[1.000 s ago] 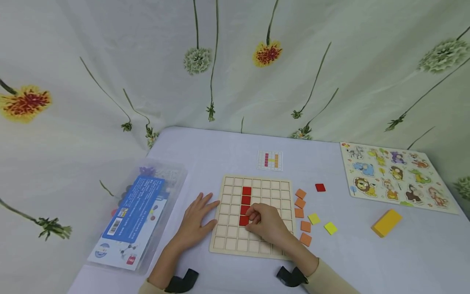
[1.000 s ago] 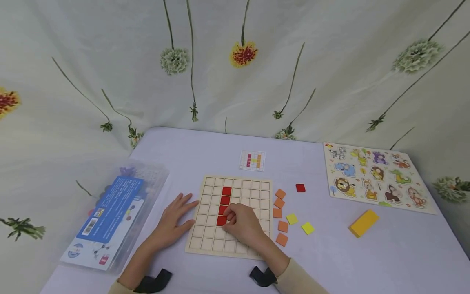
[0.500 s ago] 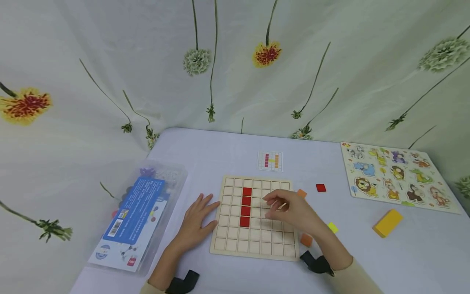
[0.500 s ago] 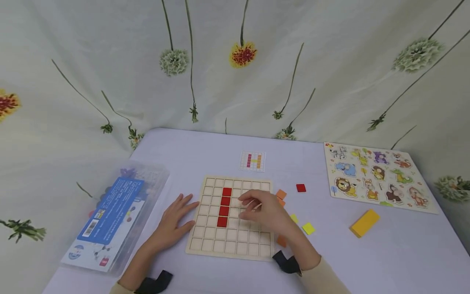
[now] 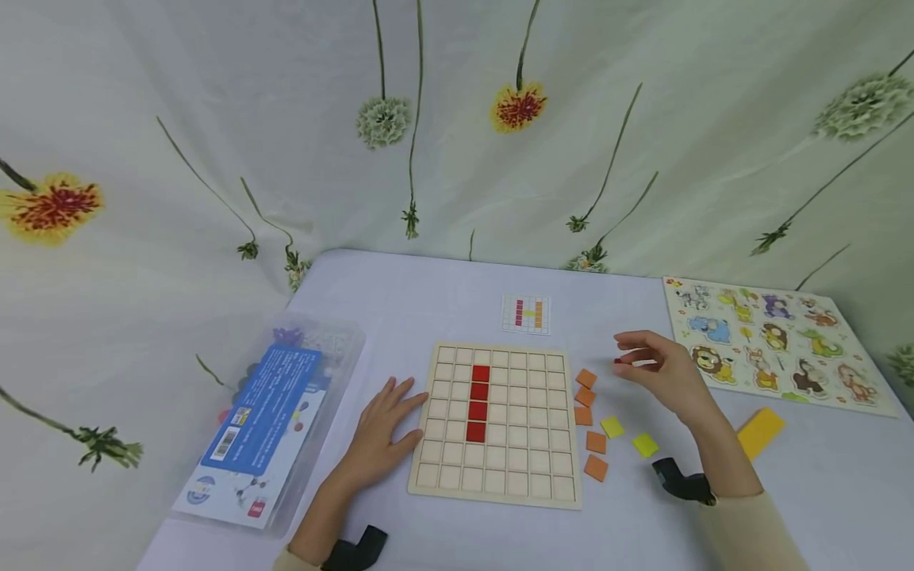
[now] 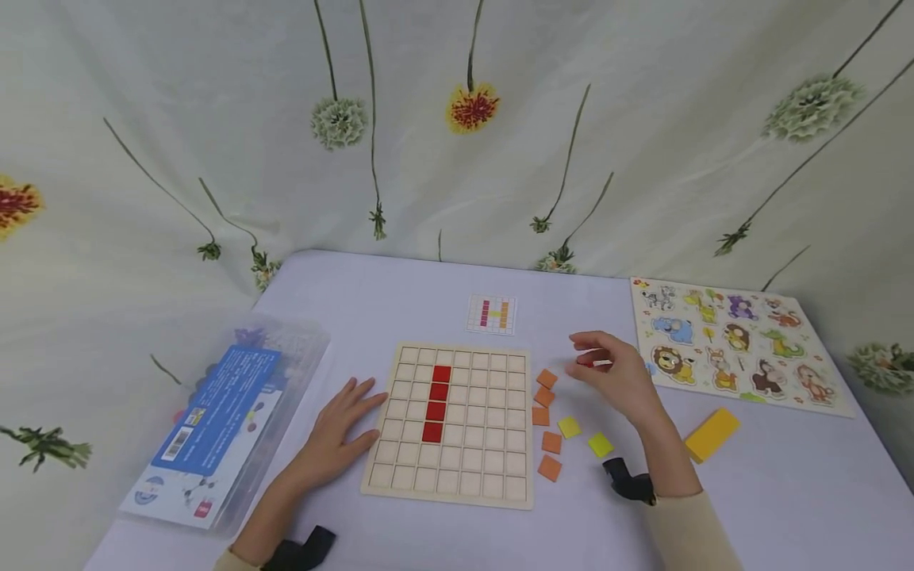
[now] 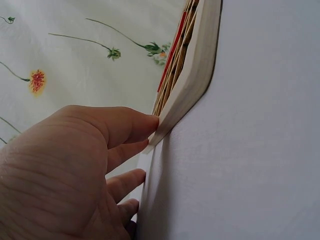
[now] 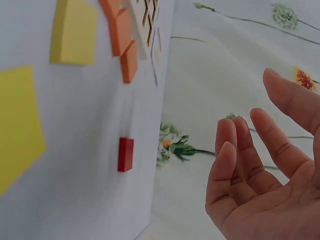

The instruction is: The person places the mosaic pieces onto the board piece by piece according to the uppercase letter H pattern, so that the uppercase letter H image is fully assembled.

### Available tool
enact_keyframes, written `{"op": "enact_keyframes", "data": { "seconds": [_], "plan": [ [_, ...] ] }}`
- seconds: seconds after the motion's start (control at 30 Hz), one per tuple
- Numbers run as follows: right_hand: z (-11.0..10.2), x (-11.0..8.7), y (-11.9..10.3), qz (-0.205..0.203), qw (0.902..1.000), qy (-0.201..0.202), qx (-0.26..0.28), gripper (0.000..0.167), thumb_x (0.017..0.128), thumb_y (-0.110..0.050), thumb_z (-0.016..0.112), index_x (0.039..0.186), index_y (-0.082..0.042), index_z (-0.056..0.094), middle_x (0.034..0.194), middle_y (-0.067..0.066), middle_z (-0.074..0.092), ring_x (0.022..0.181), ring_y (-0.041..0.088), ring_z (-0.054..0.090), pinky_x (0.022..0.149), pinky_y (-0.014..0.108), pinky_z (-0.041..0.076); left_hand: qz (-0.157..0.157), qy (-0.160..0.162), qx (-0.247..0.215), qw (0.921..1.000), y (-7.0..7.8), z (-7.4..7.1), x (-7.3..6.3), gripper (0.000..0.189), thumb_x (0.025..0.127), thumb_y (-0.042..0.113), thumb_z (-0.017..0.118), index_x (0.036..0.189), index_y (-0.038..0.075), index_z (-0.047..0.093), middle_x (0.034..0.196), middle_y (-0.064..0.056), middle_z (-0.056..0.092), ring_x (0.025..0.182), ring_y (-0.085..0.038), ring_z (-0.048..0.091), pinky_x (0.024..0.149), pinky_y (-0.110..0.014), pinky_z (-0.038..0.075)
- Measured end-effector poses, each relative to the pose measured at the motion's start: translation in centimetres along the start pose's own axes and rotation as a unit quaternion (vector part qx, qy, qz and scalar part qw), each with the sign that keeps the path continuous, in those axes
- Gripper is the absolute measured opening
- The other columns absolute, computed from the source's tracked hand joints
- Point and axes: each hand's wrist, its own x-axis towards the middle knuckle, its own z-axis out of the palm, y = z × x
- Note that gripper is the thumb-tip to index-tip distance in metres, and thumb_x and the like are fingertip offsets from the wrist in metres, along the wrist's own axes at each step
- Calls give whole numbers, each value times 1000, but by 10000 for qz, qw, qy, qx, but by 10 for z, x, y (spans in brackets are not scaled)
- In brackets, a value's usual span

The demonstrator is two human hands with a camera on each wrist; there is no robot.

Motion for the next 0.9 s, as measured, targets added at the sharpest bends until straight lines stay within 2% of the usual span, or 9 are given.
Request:
{"op": "enact_keyframes", "data": {
  "seconds": [0.23,0.53,0.9],
  "plan": [
    [-6,8,28,430,9990,48,92,50,92,-21,68,136,-3,53,134,22,55,105,24,56,76,14,50,13,43,-48,10000,0,-1,0,50,86,11,67,135,9,58,154,-18,39,148,-43,17,114,-66,12],
    [-4,15,49,683,9975,77,140,50,91,-16,69,136,-2,53,131,24,55,96,10,56,75,14,50,29,36,-63,10000,1,-1,-1,49,86,11,67,135,10,59,154,-18,39,148,-43,17,113,-67,12],
    [0,18,58,940,9956,10,48,52,90,-17,70,137,-3,53,133,23,56,96,13,56,74,13,48,33,38,-68,10000,0,0,-1,49,86,11,66,135,10,59,154,-17,39,148,-43,17,114,-67,12]
  ]
}}
